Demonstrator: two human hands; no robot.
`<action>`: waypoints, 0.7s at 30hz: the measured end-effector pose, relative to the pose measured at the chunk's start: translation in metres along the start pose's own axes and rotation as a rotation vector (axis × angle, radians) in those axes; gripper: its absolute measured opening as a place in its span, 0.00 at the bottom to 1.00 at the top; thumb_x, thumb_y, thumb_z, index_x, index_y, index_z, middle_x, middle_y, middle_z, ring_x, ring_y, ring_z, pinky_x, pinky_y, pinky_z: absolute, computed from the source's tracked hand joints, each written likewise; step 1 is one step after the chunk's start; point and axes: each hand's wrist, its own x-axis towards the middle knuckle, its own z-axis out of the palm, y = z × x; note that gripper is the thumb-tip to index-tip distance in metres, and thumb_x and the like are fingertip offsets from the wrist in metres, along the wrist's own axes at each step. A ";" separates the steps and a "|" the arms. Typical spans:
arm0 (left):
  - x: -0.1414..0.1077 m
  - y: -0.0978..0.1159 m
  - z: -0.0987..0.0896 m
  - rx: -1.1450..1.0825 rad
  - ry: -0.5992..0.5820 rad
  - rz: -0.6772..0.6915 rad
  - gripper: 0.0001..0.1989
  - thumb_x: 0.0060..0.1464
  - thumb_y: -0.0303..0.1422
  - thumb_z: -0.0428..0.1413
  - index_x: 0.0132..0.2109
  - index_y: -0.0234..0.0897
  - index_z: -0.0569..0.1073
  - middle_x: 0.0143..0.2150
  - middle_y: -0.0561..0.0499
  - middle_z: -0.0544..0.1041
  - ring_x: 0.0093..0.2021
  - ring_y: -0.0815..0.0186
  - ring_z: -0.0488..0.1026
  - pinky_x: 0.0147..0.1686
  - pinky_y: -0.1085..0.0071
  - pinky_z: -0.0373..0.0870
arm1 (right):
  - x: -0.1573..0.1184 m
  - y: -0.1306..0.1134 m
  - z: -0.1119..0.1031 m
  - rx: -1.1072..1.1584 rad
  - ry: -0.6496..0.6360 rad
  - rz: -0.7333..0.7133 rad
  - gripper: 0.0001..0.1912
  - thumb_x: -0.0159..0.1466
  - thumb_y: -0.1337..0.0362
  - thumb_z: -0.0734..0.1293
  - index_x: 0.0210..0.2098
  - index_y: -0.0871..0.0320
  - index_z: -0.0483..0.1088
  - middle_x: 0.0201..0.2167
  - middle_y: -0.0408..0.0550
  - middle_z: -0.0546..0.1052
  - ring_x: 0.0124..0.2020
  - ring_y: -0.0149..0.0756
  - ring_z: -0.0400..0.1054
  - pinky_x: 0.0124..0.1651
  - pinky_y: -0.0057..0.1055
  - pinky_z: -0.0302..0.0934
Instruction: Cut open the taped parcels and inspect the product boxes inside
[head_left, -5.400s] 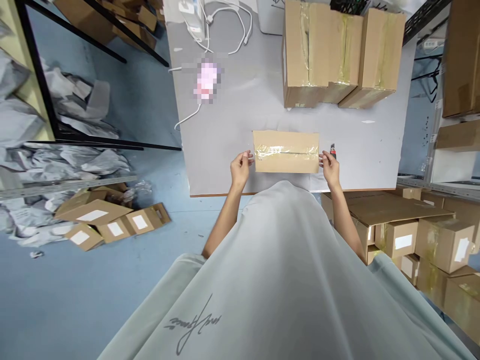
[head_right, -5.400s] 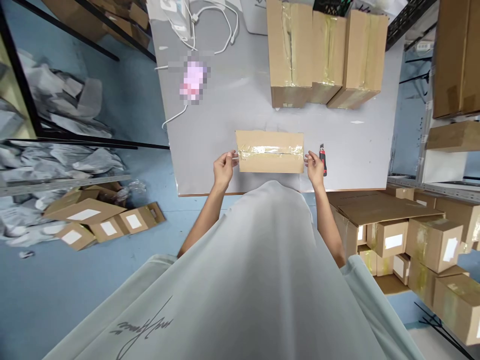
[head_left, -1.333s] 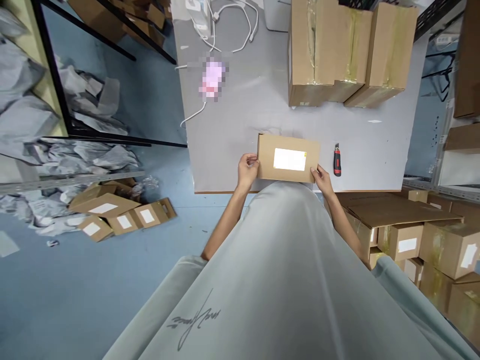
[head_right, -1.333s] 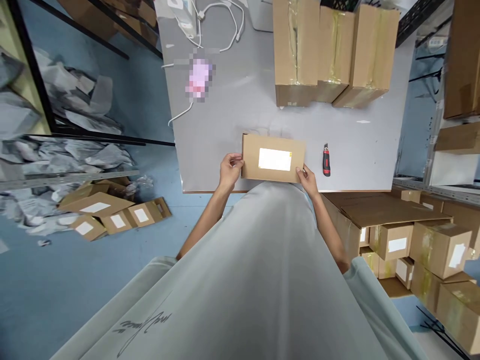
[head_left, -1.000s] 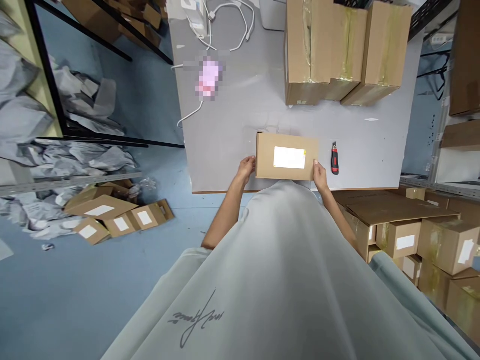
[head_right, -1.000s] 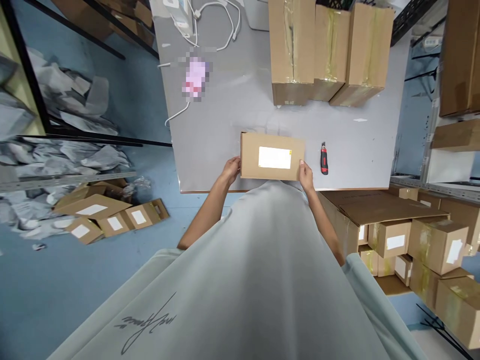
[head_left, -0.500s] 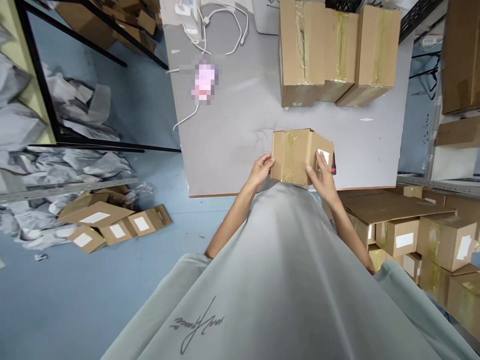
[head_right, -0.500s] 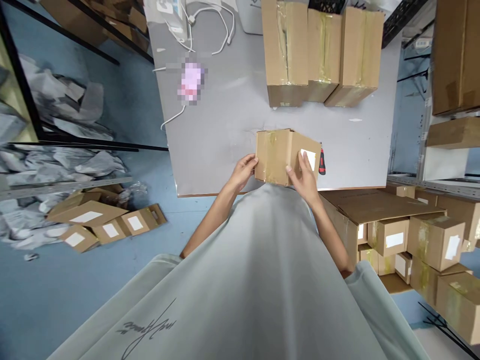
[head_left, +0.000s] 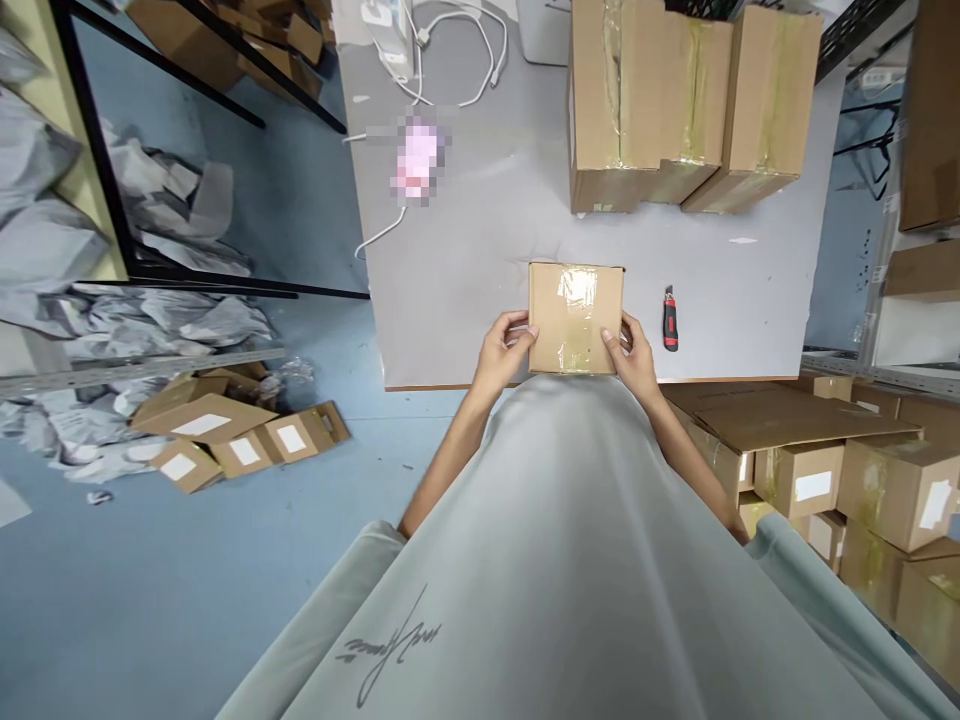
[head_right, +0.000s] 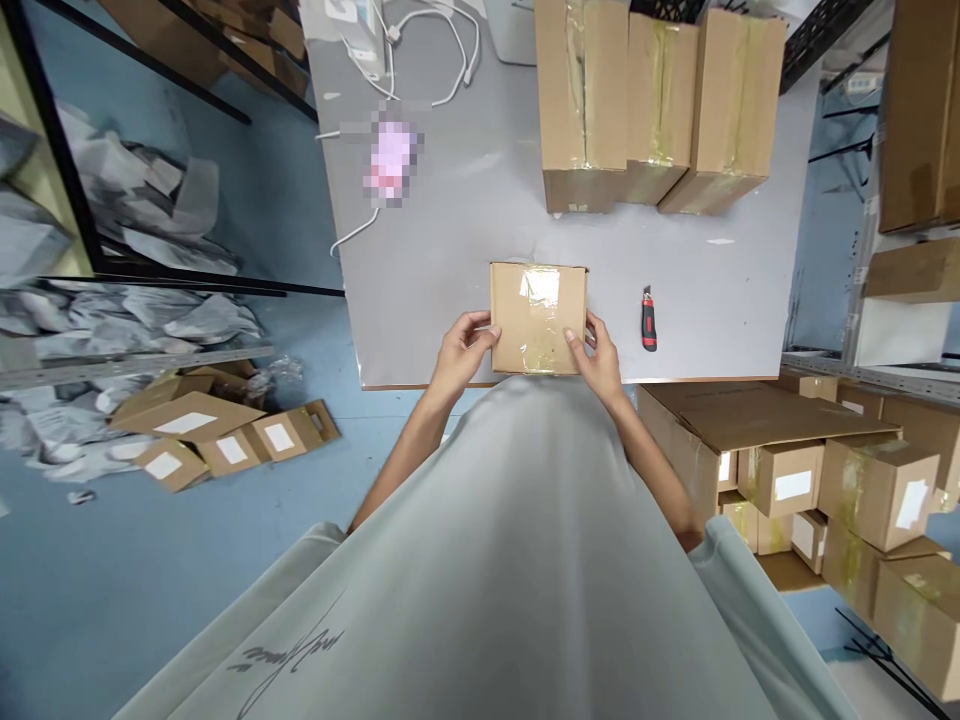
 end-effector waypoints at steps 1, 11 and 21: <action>0.003 -0.004 0.000 -0.017 0.007 -0.008 0.18 0.65 0.47 0.68 0.56 0.43 0.82 0.61 0.43 0.85 0.60 0.52 0.83 0.61 0.57 0.80 | 0.000 0.002 0.000 -0.007 0.004 -0.007 0.55 0.70 0.22 0.67 0.81 0.50 0.65 0.79 0.59 0.72 0.78 0.53 0.70 0.77 0.51 0.71; 0.074 -0.070 0.027 -0.056 0.023 -0.377 0.19 0.68 0.50 0.63 0.51 0.39 0.79 0.61 0.36 0.85 0.58 0.54 0.83 0.60 0.58 0.78 | 0.008 0.030 -0.041 -0.079 0.062 0.001 0.55 0.70 0.20 0.62 0.80 0.53 0.67 0.78 0.65 0.72 0.74 0.56 0.74 0.76 0.56 0.70; 0.085 -0.064 0.075 -0.203 -0.122 -0.448 0.16 0.69 0.47 0.65 0.50 0.38 0.80 0.61 0.35 0.86 0.61 0.51 0.84 0.65 0.55 0.77 | -0.003 0.005 -0.102 -0.417 0.211 -0.136 0.44 0.77 0.28 0.63 0.81 0.46 0.67 0.83 0.56 0.67 0.84 0.56 0.60 0.85 0.64 0.55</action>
